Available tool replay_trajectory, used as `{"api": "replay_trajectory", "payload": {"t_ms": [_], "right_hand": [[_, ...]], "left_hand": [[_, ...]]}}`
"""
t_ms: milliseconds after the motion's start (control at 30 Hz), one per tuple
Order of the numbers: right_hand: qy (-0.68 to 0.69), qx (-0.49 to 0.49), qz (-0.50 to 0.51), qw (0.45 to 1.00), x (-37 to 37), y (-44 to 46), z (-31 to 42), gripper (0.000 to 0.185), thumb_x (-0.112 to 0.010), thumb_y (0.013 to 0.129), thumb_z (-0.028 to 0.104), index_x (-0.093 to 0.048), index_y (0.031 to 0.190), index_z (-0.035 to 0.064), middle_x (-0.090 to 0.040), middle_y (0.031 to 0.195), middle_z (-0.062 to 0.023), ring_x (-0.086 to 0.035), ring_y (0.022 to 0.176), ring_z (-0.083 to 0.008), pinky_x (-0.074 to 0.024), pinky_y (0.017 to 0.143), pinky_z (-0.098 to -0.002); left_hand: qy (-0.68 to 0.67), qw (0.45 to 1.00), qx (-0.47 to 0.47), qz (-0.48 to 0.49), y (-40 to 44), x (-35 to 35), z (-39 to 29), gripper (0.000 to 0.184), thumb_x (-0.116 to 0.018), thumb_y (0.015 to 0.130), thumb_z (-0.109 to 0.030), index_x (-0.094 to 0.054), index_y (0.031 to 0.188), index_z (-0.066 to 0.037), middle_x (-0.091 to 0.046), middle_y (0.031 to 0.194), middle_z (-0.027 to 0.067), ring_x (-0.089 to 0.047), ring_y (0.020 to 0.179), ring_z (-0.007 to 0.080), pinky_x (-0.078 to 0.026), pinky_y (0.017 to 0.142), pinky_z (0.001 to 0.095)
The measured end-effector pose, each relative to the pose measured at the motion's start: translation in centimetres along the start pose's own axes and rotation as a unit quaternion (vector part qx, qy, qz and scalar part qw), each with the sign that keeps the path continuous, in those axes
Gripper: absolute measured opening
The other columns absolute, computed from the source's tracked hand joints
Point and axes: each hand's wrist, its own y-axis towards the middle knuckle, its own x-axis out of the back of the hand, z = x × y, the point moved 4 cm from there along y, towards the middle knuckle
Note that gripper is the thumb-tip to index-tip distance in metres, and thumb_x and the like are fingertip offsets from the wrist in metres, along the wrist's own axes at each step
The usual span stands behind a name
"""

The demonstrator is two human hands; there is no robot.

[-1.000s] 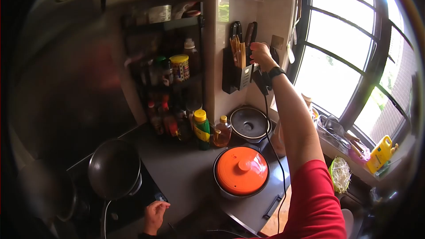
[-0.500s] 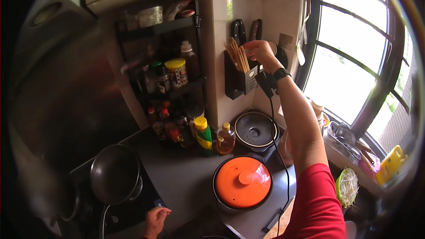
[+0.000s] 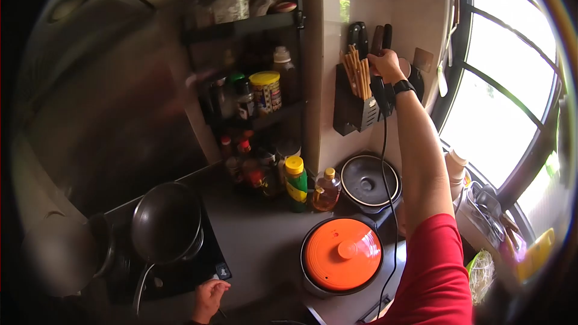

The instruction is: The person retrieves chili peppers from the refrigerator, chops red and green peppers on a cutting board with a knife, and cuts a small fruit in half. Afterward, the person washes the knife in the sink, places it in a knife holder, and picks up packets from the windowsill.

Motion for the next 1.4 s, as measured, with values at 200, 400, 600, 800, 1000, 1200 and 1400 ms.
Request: {"api": "replay_trajectory", "payload": {"t_ms": [200,400,600,800,1000,1200,1400], "right_hand": [[-0.077,0.068,-0.049,0.994,-1.1,1.2,0.3,0.030,-0.078,0.076,0.019,-0.071,0.098,0.0006,-0.070,0.081,-0.0119,-0.069,0.075,-0.0220,-0.0528,0.069,-0.0354],[0.034,0.186,-0.097,0.977,0.7,1.2,3.7,0.025,-0.071,0.079,0.013,-0.069,0.100,-0.0011,-0.067,0.077,-0.0106,-0.065,0.071,-0.0202,-0.0520,0.069,-0.0331],[0.237,0.248,-0.112,0.933,5.0,-5.7,9.7,0.031,-0.074,0.081,0.009,-0.063,0.108,-0.0030,-0.067,0.079,-0.0040,-0.062,0.065,-0.0105,-0.0476,0.057,-0.0247],[0.049,0.216,-0.075,0.972,10.9,-19.3,14.2,0.021,-0.077,0.081,0.012,-0.066,0.095,0.0024,-0.062,0.067,-0.0007,-0.049,0.048,-0.0066,-0.0372,0.044,-0.0212],[-0.025,0.066,0.002,0.997,15.4,-33.4,13.6,0.030,-0.077,0.079,0.021,-0.064,0.099,0.0018,-0.058,0.069,0.0002,-0.046,0.050,-0.0028,-0.0296,0.042,-0.0188],[0.150,-0.146,0.050,0.977,18.8,-48.8,8.0,0.020,-0.072,0.083,0.007,-0.064,0.101,0.0032,-0.059,0.072,0.0009,-0.044,0.050,-0.0008,-0.0298,0.042,-0.0170],[0.228,-0.259,0.039,0.938,19.4,-62.2,5.0,0.018,-0.070,0.087,0.008,-0.063,0.100,-0.0031,-0.061,0.072,-0.0040,-0.053,0.055,-0.0068,-0.0400,0.045,-0.0209]], "left_hand": [[0.026,1.000,0.006,-0.008,-0.1,-0.3,-1.0,0.027,-0.058,0.096,-0.021,-0.068,0.088,0.003,-0.070,0.083,0.0122,-0.069,0.076,0.0191,-0.052,0.070,0.0288],[0.020,1.000,0.013,-0.010,0.0,-0.8,-0.7,0.029,-0.059,0.095,-0.024,-0.068,0.088,0.002,-0.070,0.082,0.0118,-0.069,0.077,0.0196,-0.052,0.070,0.0292],[0.014,0.999,-0.031,0.007,1.0,-1.1,-1.2,0.030,-0.058,0.096,-0.025,-0.068,0.087,0.002,-0.069,0.081,0.0123,-0.068,0.076,0.0209,-0.051,0.069,0.0297],[0.001,0.992,-0.103,0.070,2.9,-1.9,-2.6,0.033,-0.052,0.100,-0.024,-0.067,0.089,0.004,-0.067,0.083,0.0104,-0.063,0.078,0.0163,-0.050,0.073,0.0285],[-0.023,0.972,-0.177,0.151,4.4,-4.1,-4.2,0.029,-0.053,0.099,-0.023,-0.066,0.090,0.001,-0.067,0.085,0.0105,-0.063,0.078,0.0182,-0.049,0.072,0.0291],[-0.087,0.941,-0.199,0.258,3.0,-9.2,-6.8,0.029,-0.059,0.096,-0.029,-0.066,0.101,-0.001,-0.069,0.091,0.0100,-0.065,0.083,0.0214,-0.050,0.079,0.0321],[-0.095,0.855,-0.297,0.415,-1.5,-15.3,-11.9,0.049,-0.062,0.092,-0.037,-0.055,0.130,-0.006,-0.064,0.115,0.0105,-0.054,0.114,0.0295,-0.043,0.099,0.0405]]}}
